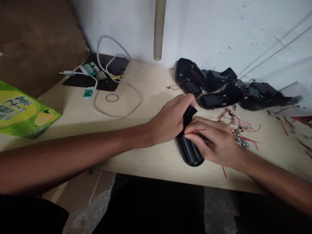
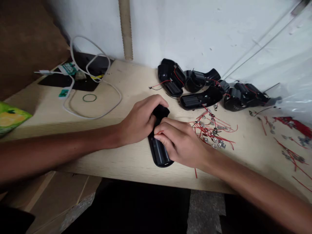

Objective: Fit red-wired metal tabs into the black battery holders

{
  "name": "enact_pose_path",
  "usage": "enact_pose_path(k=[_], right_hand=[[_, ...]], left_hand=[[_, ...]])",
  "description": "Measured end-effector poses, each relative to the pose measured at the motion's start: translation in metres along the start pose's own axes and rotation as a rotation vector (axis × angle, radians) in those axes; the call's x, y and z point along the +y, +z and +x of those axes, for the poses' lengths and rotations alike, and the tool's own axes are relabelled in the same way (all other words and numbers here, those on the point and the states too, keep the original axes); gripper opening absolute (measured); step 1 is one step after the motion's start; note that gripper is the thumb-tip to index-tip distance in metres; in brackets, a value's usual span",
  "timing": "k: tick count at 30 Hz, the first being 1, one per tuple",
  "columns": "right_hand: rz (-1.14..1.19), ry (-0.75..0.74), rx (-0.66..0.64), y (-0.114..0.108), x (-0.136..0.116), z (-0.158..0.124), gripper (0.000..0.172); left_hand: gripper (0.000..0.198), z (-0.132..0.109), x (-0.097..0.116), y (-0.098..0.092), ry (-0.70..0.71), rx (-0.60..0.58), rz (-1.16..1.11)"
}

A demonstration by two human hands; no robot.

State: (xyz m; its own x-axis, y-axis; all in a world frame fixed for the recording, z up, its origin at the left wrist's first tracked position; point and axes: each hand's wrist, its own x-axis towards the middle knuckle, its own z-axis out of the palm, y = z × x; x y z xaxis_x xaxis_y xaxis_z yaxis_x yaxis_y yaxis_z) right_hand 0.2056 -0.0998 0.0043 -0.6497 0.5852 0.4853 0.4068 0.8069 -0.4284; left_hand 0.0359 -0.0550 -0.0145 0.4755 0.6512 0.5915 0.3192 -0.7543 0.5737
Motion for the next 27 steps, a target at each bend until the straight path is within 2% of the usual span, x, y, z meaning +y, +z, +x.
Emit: enact_pose_path(k=[9,16,23,25,27], right_hand=[[0.049,0.025,0.049,0.004,0.005,0.004,0.009],[0.053,0.142,0.056,0.004,0.000,0.007,0.012],[0.145,0.332,-0.013,0.006,-0.001,0.015,0.014],[0.179,0.339,-0.009,0.007,0.000,0.016,0.013],[0.179,0.310,0.050,0.005,0.000,0.014,0.008]], left_hand=[[0.037,0.001,-0.003,-0.001,-0.002,0.022,0.090],[0.034,0.000,0.000,0.000,-0.017,0.040,0.108],[0.037,-0.001,0.002,0.001,-0.015,0.049,0.131],[0.040,0.000,0.000,0.000,-0.010,0.060,0.128],[0.043,0.002,-0.003,-0.003,-0.012,0.085,0.126]])
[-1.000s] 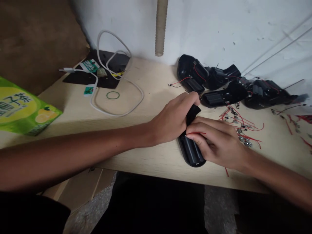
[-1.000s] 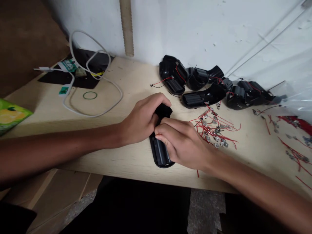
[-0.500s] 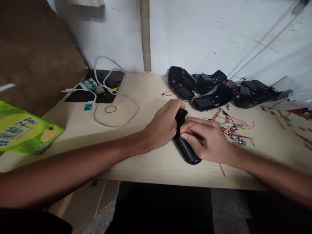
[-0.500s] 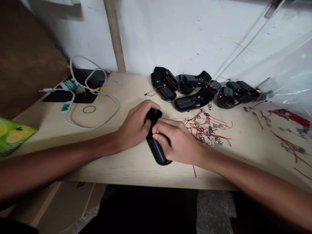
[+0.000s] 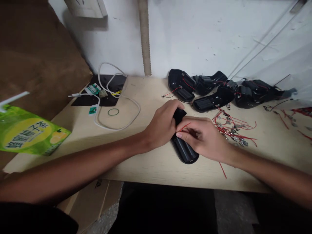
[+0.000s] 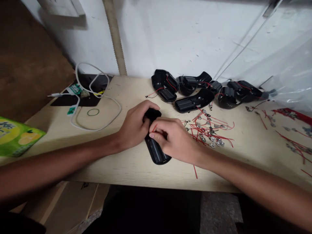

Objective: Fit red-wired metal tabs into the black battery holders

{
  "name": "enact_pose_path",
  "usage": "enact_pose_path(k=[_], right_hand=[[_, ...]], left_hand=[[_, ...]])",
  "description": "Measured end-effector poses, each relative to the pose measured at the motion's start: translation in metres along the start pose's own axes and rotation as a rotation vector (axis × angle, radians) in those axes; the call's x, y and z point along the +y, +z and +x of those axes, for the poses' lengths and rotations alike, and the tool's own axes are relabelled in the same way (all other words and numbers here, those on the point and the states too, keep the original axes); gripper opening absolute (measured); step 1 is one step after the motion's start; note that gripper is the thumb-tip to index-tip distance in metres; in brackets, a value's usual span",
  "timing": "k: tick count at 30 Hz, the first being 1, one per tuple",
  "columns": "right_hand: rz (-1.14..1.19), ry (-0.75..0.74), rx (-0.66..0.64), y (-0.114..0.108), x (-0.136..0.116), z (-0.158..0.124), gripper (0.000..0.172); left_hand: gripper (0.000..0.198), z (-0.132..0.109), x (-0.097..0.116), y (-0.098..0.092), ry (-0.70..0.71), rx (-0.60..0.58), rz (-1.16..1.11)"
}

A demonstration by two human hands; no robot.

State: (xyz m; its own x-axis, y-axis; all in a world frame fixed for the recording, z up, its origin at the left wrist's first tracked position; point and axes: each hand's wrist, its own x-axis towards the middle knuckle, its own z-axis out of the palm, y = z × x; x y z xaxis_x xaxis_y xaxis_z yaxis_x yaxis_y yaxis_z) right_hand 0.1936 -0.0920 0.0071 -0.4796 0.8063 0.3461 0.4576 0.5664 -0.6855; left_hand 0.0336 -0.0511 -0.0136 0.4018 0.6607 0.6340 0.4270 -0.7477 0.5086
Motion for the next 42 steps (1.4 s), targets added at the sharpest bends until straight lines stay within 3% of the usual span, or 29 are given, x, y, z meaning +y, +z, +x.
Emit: enact_pose_path(k=[4,8,13,17,21,26,32,38,42], right_hand=[[-0.078,-0.024,0.177,-0.010,0.001,-0.005,0.021],[-0.159,0.097,0.128,-0.015,0.000,-0.006,0.027],[0.301,0.457,-0.028,-0.008,-0.002,0.000,0.025],[0.658,0.538,-0.111,-0.003,-0.006,0.002,0.027],[0.816,0.616,-0.108,-0.001,-0.009,0.002,0.030],[0.913,0.593,-0.076,0.001,-0.007,0.004,0.024],[0.864,0.524,-0.050,0.003,-0.003,0.004,0.015],[0.835,0.529,-0.006,0.004,-0.004,0.005,0.013],[0.813,0.549,0.001,0.000,0.000,0.007,0.022]], left_hand=[[0.044,0.004,-0.007,-0.007,-0.033,0.099,0.017],[0.044,0.005,-0.005,-0.011,0.004,0.191,0.048],[0.041,0.005,0.009,-0.012,0.097,0.273,0.058],[0.040,0.004,0.015,-0.011,0.132,0.265,0.050],[0.041,0.003,0.018,-0.012,0.114,0.245,0.044],[0.039,0.002,0.023,-0.015,0.192,0.212,0.032],[0.037,0.001,0.024,-0.015,0.282,0.188,0.053],[0.036,0.002,0.022,-0.016,0.236,0.145,0.097],[0.032,0.005,0.019,-0.020,0.147,0.113,0.089]])
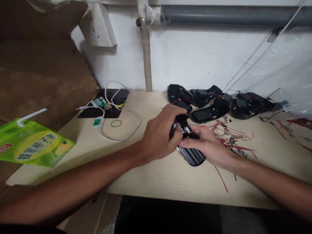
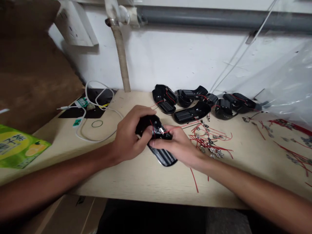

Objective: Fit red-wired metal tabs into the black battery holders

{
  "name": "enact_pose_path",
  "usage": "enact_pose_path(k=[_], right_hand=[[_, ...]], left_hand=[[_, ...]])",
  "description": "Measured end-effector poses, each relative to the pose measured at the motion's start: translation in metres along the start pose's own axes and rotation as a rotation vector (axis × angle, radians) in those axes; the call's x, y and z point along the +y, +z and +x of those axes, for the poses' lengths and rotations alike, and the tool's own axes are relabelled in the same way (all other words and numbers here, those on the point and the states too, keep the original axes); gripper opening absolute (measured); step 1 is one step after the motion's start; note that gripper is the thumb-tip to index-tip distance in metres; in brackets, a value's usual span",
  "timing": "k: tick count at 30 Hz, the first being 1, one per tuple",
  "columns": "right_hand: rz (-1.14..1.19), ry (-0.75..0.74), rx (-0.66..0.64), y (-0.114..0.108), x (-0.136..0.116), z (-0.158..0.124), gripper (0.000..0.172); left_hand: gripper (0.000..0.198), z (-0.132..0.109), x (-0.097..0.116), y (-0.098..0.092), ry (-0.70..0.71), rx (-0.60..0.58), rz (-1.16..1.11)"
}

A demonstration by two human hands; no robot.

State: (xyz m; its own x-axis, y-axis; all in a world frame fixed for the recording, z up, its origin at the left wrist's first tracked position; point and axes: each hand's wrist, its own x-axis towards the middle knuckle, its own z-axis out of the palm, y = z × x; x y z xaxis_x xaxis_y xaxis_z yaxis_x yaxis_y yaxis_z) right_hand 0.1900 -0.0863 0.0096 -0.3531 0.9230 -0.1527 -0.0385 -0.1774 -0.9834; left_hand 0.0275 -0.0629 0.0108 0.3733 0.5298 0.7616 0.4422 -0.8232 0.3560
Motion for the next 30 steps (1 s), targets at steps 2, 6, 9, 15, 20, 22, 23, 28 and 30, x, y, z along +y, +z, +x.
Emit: enact_pose_path(k=[2,6,9,15,20,22,23,28,30], right_hand=[[-0.036,-0.002,-0.026,-0.005,-0.002,0.001,0.027],[-0.147,-0.052,-0.092,-0.021,-0.007,0.000,0.037],[-0.299,-0.072,-0.254,-0.035,-0.017,-0.005,0.048],[-0.718,0.000,-0.901,-0.043,-0.043,-0.020,0.061],[-0.843,-0.026,-1.116,-0.025,-0.042,-0.037,0.052],[-0.915,-0.162,-1.035,-0.017,-0.036,-0.046,0.054],[-0.955,-0.240,-0.987,-0.014,-0.033,-0.051,0.056],[-1.114,-0.505,-0.912,-0.003,-0.019,-0.061,0.044],[-1.112,-0.547,-0.905,-0.001,-0.016,-0.060,0.034]], left_hand=[[0.029,0.001,-0.004,-0.002,-0.065,0.006,-0.015],[0.021,0.003,-0.016,-0.005,-0.194,-0.003,-0.224],[0.012,0.005,-0.028,-0.005,-0.345,0.060,-0.481],[0.007,0.007,-0.040,0.002,-0.480,-0.032,-0.583],[0.008,0.006,-0.032,0.001,-0.422,-0.258,-0.545],[0.008,0.006,-0.030,-0.001,-0.379,-0.330,-0.506],[0.008,0.006,-0.030,-0.001,-0.364,-0.357,-0.492],[0.007,0.007,-0.032,-0.001,-0.344,-0.402,-0.488],[0.006,0.007,-0.033,-0.001,-0.337,-0.412,-0.488]])
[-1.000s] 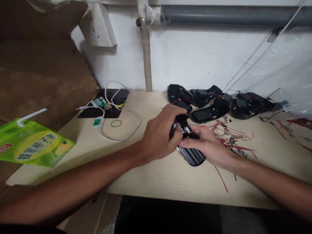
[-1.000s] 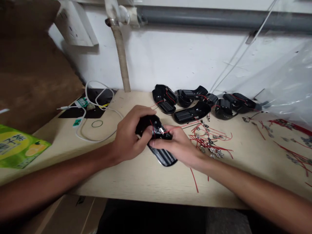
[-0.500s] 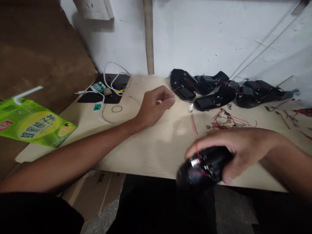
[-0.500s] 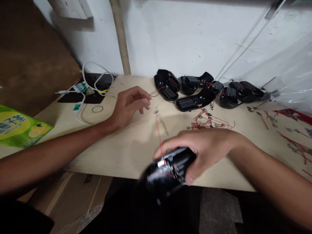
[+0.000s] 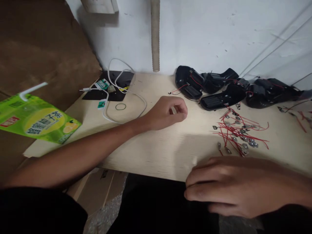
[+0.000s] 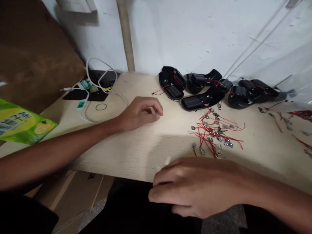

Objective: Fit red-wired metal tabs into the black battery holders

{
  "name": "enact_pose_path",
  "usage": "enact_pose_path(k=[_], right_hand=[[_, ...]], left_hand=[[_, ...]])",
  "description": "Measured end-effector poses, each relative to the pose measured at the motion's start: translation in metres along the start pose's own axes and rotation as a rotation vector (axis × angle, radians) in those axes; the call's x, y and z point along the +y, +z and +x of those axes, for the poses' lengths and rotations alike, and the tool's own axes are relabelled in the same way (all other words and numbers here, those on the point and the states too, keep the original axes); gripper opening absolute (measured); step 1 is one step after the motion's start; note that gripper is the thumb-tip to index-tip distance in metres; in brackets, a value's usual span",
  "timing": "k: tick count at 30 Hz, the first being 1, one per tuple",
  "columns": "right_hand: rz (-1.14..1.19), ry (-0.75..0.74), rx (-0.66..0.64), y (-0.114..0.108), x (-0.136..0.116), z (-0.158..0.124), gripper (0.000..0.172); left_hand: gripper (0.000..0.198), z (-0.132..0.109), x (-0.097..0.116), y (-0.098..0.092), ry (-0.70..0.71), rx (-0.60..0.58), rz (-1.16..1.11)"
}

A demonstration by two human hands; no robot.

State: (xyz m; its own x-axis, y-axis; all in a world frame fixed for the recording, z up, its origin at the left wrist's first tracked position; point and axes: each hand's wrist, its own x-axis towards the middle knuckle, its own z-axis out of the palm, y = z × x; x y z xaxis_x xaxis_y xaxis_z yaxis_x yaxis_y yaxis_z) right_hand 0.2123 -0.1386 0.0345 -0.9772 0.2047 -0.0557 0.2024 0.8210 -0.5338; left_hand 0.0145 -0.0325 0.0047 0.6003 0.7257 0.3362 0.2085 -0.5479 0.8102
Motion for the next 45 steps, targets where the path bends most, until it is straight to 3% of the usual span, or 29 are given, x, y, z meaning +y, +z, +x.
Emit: enact_pose_path(k=[7,14,16,18,21,22,23,28,33,41,43,45], right_hand=[[0.028,-0.004,-0.005,0.000,0.004,0.002,0.027],[0.217,0.018,0.008,-0.007,0.011,0.000,0.020],[0.258,0.037,0.150,-0.012,0.019,-0.002,0.011],[0.174,0.085,0.432,-0.020,0.033,-0.007,0.010],[-0.233,0.250,0.864,-0.035,0.063,-0.020,0.016],[-0.376,0.352,0.892,-0.040,0.074,-0.026,0.019],[-0.497,0.408,0.888,-0.044,0.084,-0.032,0.020],[-0.759,0.560,0.580,-0.046,0.116,-0.048,0.042],[-0.723,0.544,0.460,-0.038,0.113,-0.040,0.043],[-0.496,0.040,0.444,-0.027,0.061,-0.015,0.048],[-0.445,-0.003,0.549,-0.030,0.059,-0.016,0.045],[-0.435,0.046,0.716,-0.036,0.066,-0.021,0.041]], left_hand=[[0.004,-0.001,-0.003,0.000,0.018,-0.039,-0.005],[0.006,-0.001,-0.003,0.001,0.028,-0.047,0.042],[0.008,-0.001,-0.004,0.002,-0.007,-0.003,0.055],[0.008,-0.001,-0.004,0.002,-0.048,0.050,0.073],[0.011,-0.002,-0.002,0.002,-0.077,0.073,0.095],[0.011,-0.002,-0.001,0.002,-0.084,0.066,0.093],[0.011,-0.003,-0.001,0.002,-0.086,0.065,0.091],[0.013,-0.004,0.001,0.001,-0.084,0.057,0.105],[0.013,-0.004,0.001,0.001,-0.064,0.059,0.139],[0.007,-0.004,0.001,-0.004,0.215,0.221,0.326],[0.010,-0.004,0.000,-0.004,0.226,0.200,0.367],[0.018,-0.005,0.000,-0.003,0.204,0.162,0.385]])
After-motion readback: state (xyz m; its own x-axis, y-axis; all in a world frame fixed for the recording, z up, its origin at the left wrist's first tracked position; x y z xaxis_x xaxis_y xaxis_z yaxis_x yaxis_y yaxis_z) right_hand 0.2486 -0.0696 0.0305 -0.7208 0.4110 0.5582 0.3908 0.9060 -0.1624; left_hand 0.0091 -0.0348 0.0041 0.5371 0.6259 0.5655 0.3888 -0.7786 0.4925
